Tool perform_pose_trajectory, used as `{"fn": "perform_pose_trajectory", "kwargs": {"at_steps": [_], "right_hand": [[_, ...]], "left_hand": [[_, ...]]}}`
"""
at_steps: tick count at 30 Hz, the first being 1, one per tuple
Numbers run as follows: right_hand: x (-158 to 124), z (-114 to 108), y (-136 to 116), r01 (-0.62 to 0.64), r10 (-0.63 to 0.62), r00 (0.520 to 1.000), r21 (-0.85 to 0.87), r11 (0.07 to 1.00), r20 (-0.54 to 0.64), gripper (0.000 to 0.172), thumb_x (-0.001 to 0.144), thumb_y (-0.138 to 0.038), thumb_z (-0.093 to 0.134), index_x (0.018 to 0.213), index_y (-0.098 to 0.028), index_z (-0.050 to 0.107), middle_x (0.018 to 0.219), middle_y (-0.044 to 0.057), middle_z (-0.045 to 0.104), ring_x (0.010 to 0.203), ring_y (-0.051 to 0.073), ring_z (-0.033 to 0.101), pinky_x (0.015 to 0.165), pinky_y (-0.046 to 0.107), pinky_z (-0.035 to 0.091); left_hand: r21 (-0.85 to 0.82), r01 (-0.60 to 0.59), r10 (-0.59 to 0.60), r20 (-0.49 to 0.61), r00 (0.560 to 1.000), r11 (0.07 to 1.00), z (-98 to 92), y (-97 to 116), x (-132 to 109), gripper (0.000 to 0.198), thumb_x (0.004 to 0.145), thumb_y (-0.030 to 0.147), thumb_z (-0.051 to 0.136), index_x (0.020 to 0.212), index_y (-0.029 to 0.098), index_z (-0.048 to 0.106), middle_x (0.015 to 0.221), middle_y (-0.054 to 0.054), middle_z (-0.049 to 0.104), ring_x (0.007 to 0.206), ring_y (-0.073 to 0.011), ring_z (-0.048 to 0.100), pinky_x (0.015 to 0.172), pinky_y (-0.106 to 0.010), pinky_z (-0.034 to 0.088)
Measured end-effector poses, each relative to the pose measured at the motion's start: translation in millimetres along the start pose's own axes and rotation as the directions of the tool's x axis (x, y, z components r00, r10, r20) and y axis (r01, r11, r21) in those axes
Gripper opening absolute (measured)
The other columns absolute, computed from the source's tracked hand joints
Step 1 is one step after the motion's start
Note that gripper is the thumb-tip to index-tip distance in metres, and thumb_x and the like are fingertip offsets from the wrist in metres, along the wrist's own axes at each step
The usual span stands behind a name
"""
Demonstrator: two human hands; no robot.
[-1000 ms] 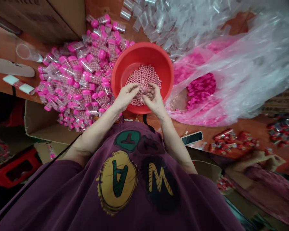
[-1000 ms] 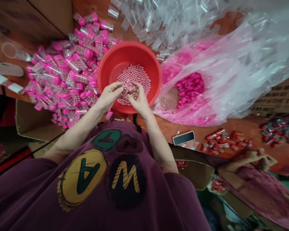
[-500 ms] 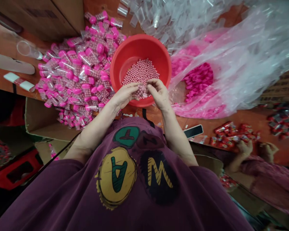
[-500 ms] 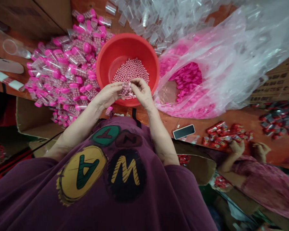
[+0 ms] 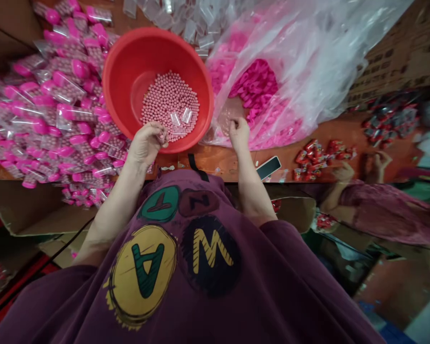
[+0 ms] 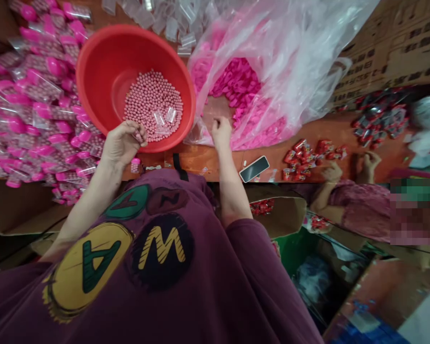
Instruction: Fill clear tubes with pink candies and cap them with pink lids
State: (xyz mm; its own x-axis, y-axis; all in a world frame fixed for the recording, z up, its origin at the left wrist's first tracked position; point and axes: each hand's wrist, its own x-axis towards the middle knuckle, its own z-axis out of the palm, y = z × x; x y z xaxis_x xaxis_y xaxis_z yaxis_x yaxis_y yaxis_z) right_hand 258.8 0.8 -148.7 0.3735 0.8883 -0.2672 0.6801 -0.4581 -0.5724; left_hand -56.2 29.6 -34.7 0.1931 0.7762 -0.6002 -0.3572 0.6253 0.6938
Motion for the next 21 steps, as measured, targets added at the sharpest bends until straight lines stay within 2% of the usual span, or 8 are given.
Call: {"fn": "perform_pose_trajectory", "kwargs": {"at_steps": [2,4,8,11,14,16,19,21], "right_hand": [[12,-6,20,-0.027,0.069,0.971,-0.183,0.983,0.229,0.037,0.098,-0.017,0.046,0.121,-0.01,0.074,0.13,0.02,0.076,0.122,0.028,0.07,0.111,0.041,0.054],[16,-4,26,0.031,0.081,0.907,-0.257,0.966,0.413,0.032,0.098,-0.022,0.054,0.119,-0.013,0.076,0.13,0.019,0.078,0.119,0.029,0.072,0.108,0.041,0.054],[18,10,17,0.041,0.09,0.856,-0.242,0.969,0.508,0.028,0.09,-0.028,0.074,0.114,-0.014,0.077,0.115,0.017,0.083,0.105,0.028,0.076,0.097,0.035,0.057],[29,18,9,-0.005,0.113,0.876,-0.225,0.974,0.469,0.022,0.09,-0.02,0.069,0.108,-0.013,0.079,0.107,0.016,0.083,0.103,0.03,0.077,0.094,0.035,0.058],[44,28,-2,-0.032,0.09,0.947,-0.188,0.982,0.309,0.042,0.099,-0.012,0.046,0.134,-0.008,0.068,0.136,0.023,0.073,0.127,0.031,0.069,0.111,0.042,0.054],[51,38,-11,-0.014,0.041,0.973,-0.12,0.993,0.226,0.049,0.1,-0.012,0.041,0.146,-0.009,0.059,0.15,0.024,0.063,0.133,0.03,0.066,0.116,0.048,0.051],[56,51,-19,-0.028,0.02,0.99,0.053,0.998,0.14,0.042,0.099,-0.013,0.045,0.136,-0.012,0.065,0.147,0.024,0.063,0.125,0.03,0.068,0.115,0.052,0.052],[57,55,-15,-0.096,0.081,0.993,0.196,0.976,0.085,0.031,0.096,-0.014,0.049,0.12,-0.012,0.069,0.136,0.022,0.069,0.124,0.029,0.068,0.119,0.051,0.049]], "left_hand": [[-0.017,0.014,-0.014,0.009,1.0,1.0,7.0,-3,-2,0.007,0.065,0.018,0.066,0.071,0.02,0.064,0.072,-0.002,0.059,0.065,-0.0136,0.056,0.052,-0.023,0.042],[-0.001,0.042,-0.042,0.004,0.999,0.999,14.7,-7,-2,0.008,0.062,0.019,0.066,0.07,0.019,0.064,0.071,-0.001,0.059,0.063,-0.0132,0.057,0.051,-0.023,0.043],[0.037,0.107,-0.107,-0.011,0.994,0.994,27.5,-15,-3,0.011,0.06,0.02,0.07,0.07,0.018,0.065,0.066,0.0,0.059,0.06,-0.0124,0.057,0.052,-0.023,0.045],[0.039,0.128,-0.127,-0.023,0.992,0.991,32.3,-18,-7,0.013,0.06,0.02,0.074,0.07,0.017,0.067,0.065,0.001,0.06,0.061,-0.0119,0.058,0.053,-0.022,0.047],[0.066,0.131,-0.129,-0.041,0.991,0.989,36.5,-18,-11,0.01,0.062,0.02,0.075,0.07,0.017,0.069,0.067,0.0,0.062,0.063,-0.0117,0.058,0.053,-0.022,0.048],[0.092,0.139,-0.135,-0.051,0.99,0.986,40.9,-18,-13,0.008,0.065,0.021,0.075,0.07,0.017,0.069,0.068,0.0,0.063,0.063,-0.0113,0.058,0.054,-0.022,0.048],[0.124,0.157,-0.151,-0.057,0.987,0.98,49.1,-17,-12,0.008,0.067,0.023,0.076,0.07,0.017,0.07,0.069,0.0,0.062,0.063,-0.0109,0.057,0.055,-0.022,0.048],[0.135,0.162,-0.156,-0.051,0.986,0.977,54.2,-18,-10,0.011,0.07,0.025,0.078,0.073,0.018,0.071,0.069,0.0,0.062,0.063,-0.0105,0.057,0.056,-0.022,0.048]]}}
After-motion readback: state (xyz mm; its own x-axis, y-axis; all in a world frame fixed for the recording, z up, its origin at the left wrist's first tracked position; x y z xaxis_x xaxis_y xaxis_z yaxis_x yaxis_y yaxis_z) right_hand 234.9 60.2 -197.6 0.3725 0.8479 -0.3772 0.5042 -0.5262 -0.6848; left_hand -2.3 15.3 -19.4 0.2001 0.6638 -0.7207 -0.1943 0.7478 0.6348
